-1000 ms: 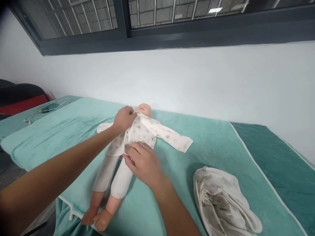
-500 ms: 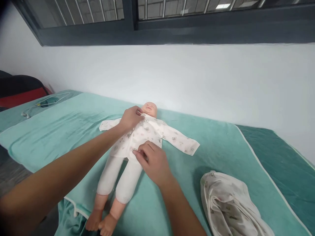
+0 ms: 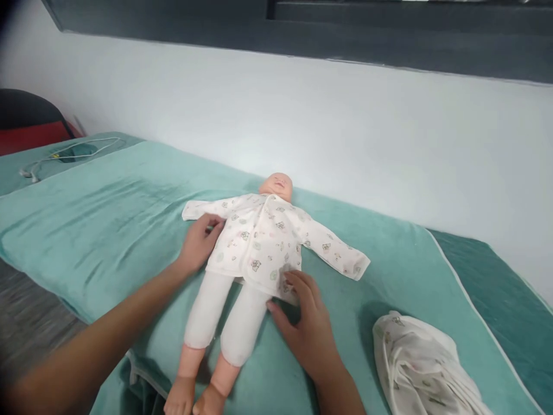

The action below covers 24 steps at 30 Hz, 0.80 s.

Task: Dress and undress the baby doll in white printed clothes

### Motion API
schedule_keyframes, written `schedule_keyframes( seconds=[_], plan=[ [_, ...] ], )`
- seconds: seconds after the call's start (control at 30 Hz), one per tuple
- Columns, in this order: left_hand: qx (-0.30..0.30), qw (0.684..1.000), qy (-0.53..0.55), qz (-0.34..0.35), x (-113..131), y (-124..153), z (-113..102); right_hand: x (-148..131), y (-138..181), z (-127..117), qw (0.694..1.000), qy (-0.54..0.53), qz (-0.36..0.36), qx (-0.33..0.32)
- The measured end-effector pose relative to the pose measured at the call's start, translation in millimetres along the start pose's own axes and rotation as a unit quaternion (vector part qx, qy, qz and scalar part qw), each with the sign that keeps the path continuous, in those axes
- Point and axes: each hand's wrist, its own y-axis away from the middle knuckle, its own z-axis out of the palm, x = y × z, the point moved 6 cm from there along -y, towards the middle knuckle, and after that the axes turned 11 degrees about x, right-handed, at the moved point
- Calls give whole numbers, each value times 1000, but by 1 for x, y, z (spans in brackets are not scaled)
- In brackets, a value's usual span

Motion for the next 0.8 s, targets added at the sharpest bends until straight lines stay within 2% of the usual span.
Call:
schedule_keyframes(
  seconds=[0.07,0.13,0.27,0.4,0.5,0.57,0.67,0.8],
  plan=[
    [-46,998,9,-52,-27,18,-14,6,4,-1,999,32,38,12],
    [-45,993,39,-98,-44,30,-27,12,4,2,994,66,88,12],
    [-21,991,56,-122,-53,38,-39,16,3,5,987,92,130,6],
    [-62,994,45,-78,-44,38,-36,14,7,-6,986,54,144,70],
    [-133,991,13,9,-30,44,-31,17,13,-13,976,25,173,130],
    [-176,981,-30,76,-21,52,-29,19,15,-13,971,25,190,145],
    [-201,969,-71,127,-14,61,-30,23,14,-9,966,72,213,128],
    [-181,967,-120,136,-11,65,-28,20,8,1,956,193,212,63]
  ],
)
